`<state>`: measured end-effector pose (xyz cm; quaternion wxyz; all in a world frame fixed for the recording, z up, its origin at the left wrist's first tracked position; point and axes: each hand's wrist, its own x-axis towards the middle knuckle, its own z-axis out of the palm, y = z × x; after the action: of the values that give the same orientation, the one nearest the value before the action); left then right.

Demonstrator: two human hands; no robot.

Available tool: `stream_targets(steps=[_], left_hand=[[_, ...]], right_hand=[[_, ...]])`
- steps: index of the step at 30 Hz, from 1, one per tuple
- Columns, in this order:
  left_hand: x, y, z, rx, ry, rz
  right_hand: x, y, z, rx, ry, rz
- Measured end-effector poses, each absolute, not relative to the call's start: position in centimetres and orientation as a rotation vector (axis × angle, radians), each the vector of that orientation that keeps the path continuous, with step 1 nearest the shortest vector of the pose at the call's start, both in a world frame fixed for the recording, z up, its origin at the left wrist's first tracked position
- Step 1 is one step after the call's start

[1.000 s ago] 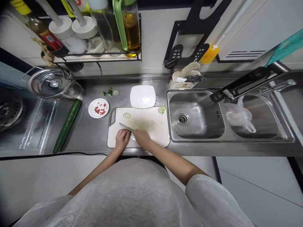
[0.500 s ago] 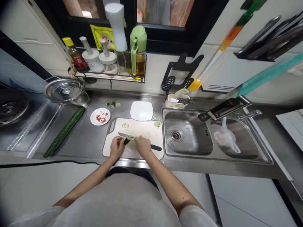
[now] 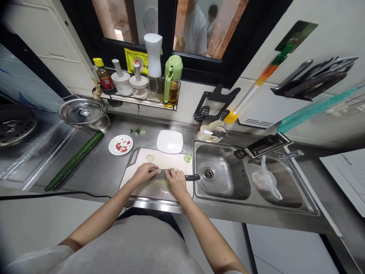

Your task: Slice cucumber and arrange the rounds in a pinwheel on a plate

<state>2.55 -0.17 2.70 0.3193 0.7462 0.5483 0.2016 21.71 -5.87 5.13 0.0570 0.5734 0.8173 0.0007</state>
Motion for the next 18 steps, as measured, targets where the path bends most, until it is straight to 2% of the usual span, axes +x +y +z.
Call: stream_targets(steps=[5,9,18], left_hand=[[2.9,-0.8,2.0,1.755,1.399,0.566],[2.7,-0.1,1.1,1.513,1.588,0.592],[2.4,3.7,-1.6,1.492,1.850,0.683]], right_hand=[[22.3,-7.3,4.5,1.744,2.460,-0.008],[23.6,-8.7,3.9,1.797,2.389,-0.044],[25.9,-10.8,3.1,1.911,2.252,-0.111]])
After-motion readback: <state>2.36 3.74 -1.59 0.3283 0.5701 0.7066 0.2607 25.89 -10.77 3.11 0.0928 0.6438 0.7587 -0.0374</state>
